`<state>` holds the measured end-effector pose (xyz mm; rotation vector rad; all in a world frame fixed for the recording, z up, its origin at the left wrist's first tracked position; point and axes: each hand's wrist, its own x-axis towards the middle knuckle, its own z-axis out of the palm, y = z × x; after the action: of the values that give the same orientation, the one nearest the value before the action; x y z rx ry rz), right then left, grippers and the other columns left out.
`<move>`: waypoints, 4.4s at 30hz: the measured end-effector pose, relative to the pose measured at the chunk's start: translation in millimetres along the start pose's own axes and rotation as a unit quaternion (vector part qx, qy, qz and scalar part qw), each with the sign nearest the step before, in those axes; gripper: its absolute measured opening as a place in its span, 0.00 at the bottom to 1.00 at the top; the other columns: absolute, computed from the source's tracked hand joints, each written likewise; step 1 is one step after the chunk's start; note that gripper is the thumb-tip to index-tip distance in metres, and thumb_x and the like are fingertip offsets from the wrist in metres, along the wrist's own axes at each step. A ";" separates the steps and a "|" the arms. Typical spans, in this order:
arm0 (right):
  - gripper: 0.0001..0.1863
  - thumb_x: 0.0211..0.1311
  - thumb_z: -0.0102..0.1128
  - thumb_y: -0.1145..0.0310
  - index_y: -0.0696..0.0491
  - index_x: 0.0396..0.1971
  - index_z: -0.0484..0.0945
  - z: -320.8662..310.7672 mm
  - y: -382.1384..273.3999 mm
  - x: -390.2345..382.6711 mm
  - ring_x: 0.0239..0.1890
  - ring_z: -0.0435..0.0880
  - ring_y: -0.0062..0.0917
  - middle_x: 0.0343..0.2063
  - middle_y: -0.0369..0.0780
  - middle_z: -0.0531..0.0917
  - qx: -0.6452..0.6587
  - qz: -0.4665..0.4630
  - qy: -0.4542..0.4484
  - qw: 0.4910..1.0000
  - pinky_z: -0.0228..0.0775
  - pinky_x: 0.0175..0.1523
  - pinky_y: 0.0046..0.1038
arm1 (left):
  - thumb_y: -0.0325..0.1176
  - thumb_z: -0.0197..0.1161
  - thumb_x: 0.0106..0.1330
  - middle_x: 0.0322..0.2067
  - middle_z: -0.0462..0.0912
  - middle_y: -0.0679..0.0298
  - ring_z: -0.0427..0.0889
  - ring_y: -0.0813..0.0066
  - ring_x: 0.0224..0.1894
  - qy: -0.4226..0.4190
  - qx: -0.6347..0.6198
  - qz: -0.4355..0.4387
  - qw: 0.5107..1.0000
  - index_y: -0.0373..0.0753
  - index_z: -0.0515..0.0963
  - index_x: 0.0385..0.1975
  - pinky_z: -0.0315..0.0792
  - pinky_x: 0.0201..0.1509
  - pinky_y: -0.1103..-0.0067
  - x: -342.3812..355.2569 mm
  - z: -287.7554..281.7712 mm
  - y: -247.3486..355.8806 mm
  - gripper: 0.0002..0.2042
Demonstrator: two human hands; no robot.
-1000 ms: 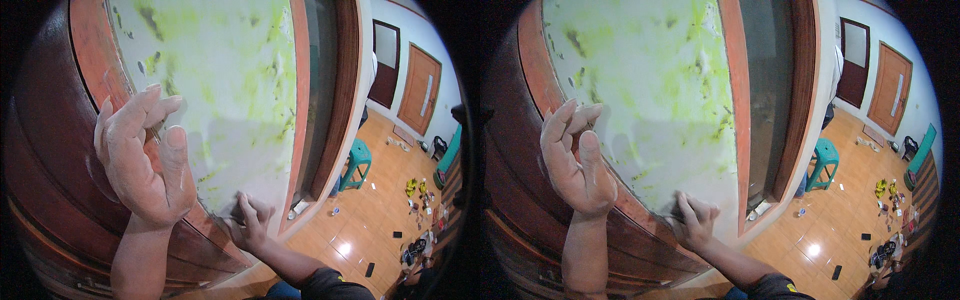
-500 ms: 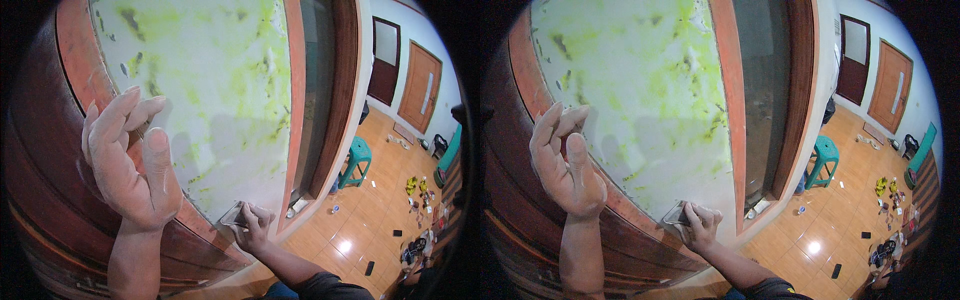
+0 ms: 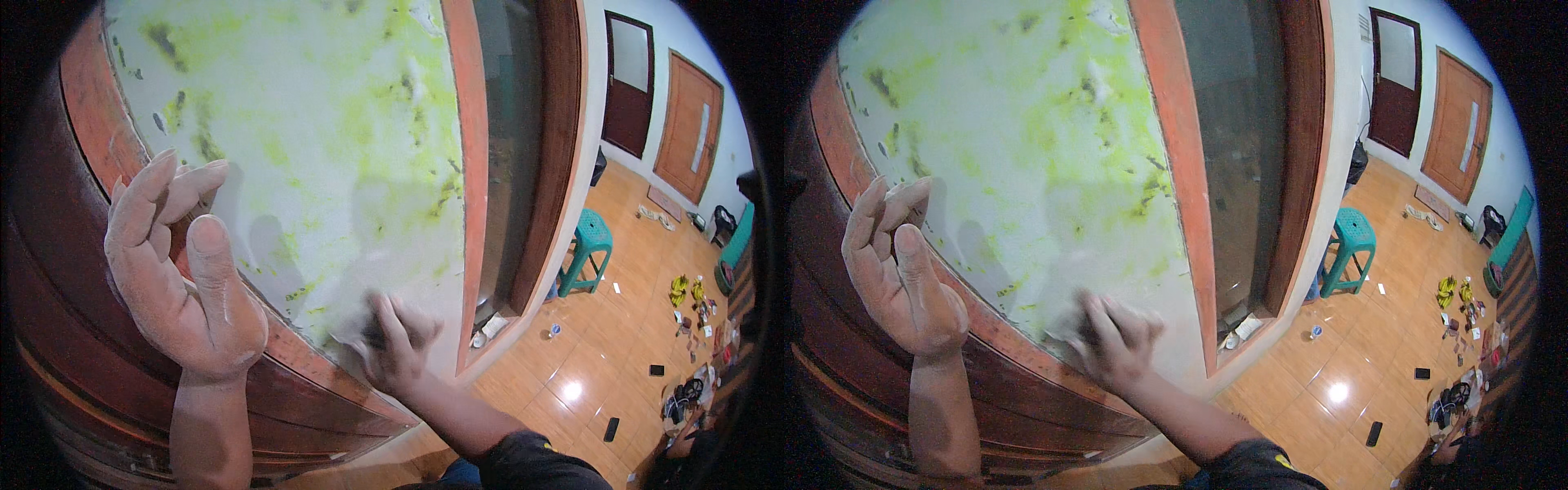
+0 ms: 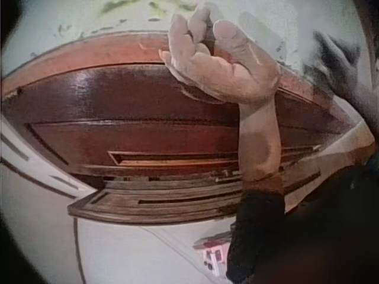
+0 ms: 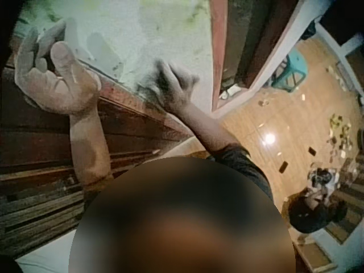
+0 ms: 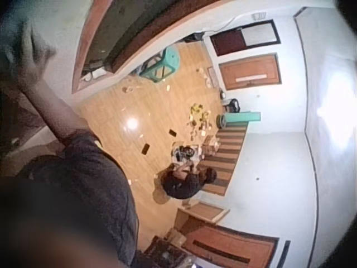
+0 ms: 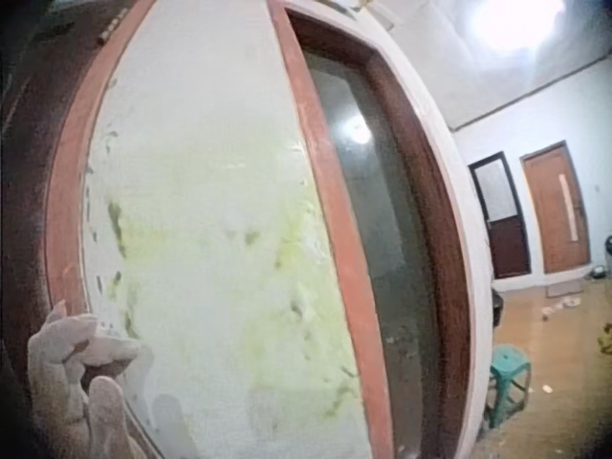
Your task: The person sands a wooden door with a sanding block, focusing on the edges and surface. The person holds the door with one hand and sands with the other, moving the block in circular and back-and-forth motions.
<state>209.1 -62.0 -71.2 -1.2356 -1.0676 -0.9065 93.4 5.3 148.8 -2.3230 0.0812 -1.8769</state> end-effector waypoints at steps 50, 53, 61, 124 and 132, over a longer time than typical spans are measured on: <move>0.39 0.50 0.78 0.58 0.54 0.64 0.79 16.4 -11.7 69.0 0.51 0.77 0.29 0.55 0.37 0.83 0.047 0.055 0.005 0.997 0.58 0.58 0.35 | 0.32 0.50 0.81 0.49 0.83 0.43 0.82 0.62 0.53 0.013 -0.066 -0.038 0.997 0.24 0.61 0.66 0.71 0.65 0.69 -5.8 8.2 2.1 0.21; 0.40 0.48 0.80 0.60 0.55 0.64 0.78 -7.3 5.3 6.5 0.54 0.78 0.30 0.55 0.39 0.83 0.030 0.057 -0.007 0.998 0.60 0.57 0.36 | 0.32 0.50 0.81 0.49 0.83 0.43 0.82 0.63 0.53 0.016 -0.069 -0.046 0.996 0.24 0.61 0.66 0.71 0.65 0.69 -8.4 8.2 1.0 0.21; 0.39 0.48 0.80 0.57 0.56 0.62 0.79 -3.0 -0.5 16.9 0.52 0.77 0.25 0.57 0.40 0.83 0.022 0.036 -0.023 0.999 0.58 0.57 0.34 | 0.31 0.49 0.80 0.50 0.83 0.43 0.82 0.62 0.52 0.000 -0.040 -0.027 0.999 0.24 0.60 0.66 0.72 0.64 0.67 -7.4 6.0 -1.0 0.21; 0.36 0.51 0.78 0.55 0.46 0.63 0.81 -4.7 15.0 24.4 0.50 0.77 0.27 0.55 0.33 0.82 -0.001 0.049 -0.014 0.999 0.59 0.55 0.36 | 0.33 0.51 0.79 0.46 0.87 0.51 0.82 0.65 0.54 0.004 0.004 -0.009 1.000 0.27 0.65 0.64 0.44 0.80 0.56 -8.1 2.3 1.4 0.20; 0.38 0.52 0.80 0.60 0.54 0.64 0.77 -24.2 20.5 -25.4 0.53 0.78 0.29 0.56 0.38 0.82 0.003 0.081 -0.027 0.996 0.60 0.59 0.37 | 0.34 0.52 0.79 0.46 0.87 0.51 0.82 0.66 0.53 -0.017 0.031 0.005 0.999 0.27 0.65 0.65 0.44 0.80 0.56 -5.6 -1.0 1.1 0.21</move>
<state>224.8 -83.9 -101.5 -1.3276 -0.9956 -0.7496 91.3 4.9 143.4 -2.3082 0.0300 -1.8092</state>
